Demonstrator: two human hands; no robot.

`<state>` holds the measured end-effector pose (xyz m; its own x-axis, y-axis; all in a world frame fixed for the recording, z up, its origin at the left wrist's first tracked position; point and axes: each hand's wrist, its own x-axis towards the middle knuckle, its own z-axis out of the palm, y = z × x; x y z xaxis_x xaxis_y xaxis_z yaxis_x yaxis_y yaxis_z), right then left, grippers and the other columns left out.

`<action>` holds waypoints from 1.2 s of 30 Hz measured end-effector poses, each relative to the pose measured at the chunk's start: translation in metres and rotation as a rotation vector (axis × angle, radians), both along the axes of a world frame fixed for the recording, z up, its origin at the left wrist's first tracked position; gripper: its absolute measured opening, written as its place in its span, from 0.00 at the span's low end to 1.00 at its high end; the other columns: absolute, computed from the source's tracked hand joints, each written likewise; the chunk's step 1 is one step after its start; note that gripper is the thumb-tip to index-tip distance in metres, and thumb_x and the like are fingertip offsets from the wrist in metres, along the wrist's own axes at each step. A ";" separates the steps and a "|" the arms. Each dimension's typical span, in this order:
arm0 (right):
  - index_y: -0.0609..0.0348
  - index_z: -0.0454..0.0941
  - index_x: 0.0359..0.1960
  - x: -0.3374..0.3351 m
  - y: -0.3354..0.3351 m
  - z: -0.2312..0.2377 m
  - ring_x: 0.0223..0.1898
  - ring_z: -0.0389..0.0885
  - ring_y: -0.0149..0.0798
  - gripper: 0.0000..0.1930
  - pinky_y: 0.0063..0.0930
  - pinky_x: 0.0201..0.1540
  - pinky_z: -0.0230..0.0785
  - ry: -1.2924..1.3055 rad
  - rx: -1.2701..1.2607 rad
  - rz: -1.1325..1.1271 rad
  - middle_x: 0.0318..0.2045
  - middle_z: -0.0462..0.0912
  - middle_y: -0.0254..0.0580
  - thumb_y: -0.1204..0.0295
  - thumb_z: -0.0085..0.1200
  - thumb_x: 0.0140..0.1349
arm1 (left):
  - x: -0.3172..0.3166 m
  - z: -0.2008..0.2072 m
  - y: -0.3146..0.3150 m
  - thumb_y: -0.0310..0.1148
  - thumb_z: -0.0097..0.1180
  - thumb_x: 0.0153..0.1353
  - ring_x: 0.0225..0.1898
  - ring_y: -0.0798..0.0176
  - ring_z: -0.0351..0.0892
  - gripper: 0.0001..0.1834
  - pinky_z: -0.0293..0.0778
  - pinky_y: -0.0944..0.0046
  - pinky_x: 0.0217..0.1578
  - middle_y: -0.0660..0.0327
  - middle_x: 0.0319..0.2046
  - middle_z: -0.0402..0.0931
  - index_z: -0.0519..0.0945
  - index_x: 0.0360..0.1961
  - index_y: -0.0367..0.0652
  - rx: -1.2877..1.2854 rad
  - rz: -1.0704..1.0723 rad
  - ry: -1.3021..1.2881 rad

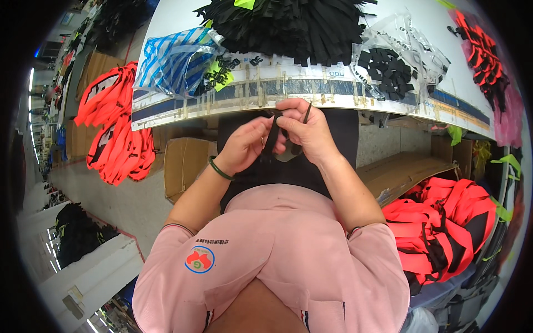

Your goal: Assembling black straps with plastic buckles on a workbench.

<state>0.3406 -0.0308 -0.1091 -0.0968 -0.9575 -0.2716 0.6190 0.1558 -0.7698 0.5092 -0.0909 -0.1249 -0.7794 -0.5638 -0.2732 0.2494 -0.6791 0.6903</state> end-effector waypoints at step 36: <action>0.58 0.72 0.30 -0.211 0.003 -0.036 0.31 0.78 0.48 0.08 0.38 0.33 0.68 1.811 0.351 -0.341 0.28 0.79 0.46 0.71 0.57 0.53 | -0.004 0.011 0.005 0.32 0.46 0.64 0.16 0.74 0.68 0.07 0.63 0.76 0.18 0.60 0.22 0.75 0.71 0.33 0.39 -0.190 -0.305 -0.282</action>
<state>0.1294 -0.0278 -0.1452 -0.6042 -0.7684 0.2111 -0.7691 0.4929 -0.4069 0.5050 -0.0856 -0.1139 -0.8275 -0.3805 -0.4128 -0.1585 -0.5469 0.8220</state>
